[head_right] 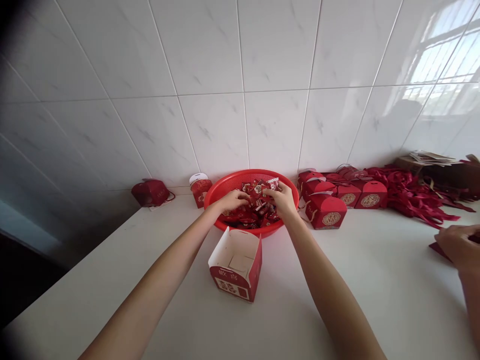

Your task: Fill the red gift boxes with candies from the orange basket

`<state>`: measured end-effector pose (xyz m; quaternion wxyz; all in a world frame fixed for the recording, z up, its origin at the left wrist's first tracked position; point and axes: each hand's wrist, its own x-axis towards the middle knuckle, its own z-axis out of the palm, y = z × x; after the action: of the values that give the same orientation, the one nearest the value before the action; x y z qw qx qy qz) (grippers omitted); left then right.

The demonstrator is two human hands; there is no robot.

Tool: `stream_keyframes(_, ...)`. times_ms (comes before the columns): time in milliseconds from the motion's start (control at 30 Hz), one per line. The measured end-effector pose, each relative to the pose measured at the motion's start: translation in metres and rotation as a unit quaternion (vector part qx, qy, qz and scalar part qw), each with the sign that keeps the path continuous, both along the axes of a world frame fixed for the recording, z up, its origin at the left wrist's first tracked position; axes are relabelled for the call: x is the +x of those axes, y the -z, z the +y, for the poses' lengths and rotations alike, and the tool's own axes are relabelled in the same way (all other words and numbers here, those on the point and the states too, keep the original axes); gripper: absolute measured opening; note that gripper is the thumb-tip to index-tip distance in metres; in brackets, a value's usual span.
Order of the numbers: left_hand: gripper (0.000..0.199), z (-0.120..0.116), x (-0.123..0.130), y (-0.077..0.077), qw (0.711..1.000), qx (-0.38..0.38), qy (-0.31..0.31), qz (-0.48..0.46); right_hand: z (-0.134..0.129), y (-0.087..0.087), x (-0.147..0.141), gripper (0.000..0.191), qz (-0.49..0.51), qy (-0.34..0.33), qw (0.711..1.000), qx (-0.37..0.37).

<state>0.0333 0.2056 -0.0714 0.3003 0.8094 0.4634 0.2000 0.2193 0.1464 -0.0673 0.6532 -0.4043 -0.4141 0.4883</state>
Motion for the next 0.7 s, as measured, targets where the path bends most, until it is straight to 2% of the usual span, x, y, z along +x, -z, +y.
stream_keyframes(333,0.034,-0.001,0.001,-0.002,0.998,0.043,-0.036,0.007,-0.001,-0.001,-0.001,0.030,0.013,0.002,1.000,-0.009)
stream_keyframes(433,0.039,0.000,-0.001,-0.003,0.994,0.044,-0.096,0.012,-0.002,-0.001,-0.001,0.030,0.009,0.001,1.000,-0.007)
stream_keyframes(533,0.032,0.003,-0.004,-0.001,0.985,0.051,-0.161,0.037,-0.002,-0.001,-0.001,0.031,0.008,0.002,1.000,-0.007)
stream_keyframes(700,0.023,0.005,-0.009,0.002,0.973,0.054,-0.212,0.078,-0.002,-0.002,-0.001,0.028,0.006,0.002,1.000,-0.011)
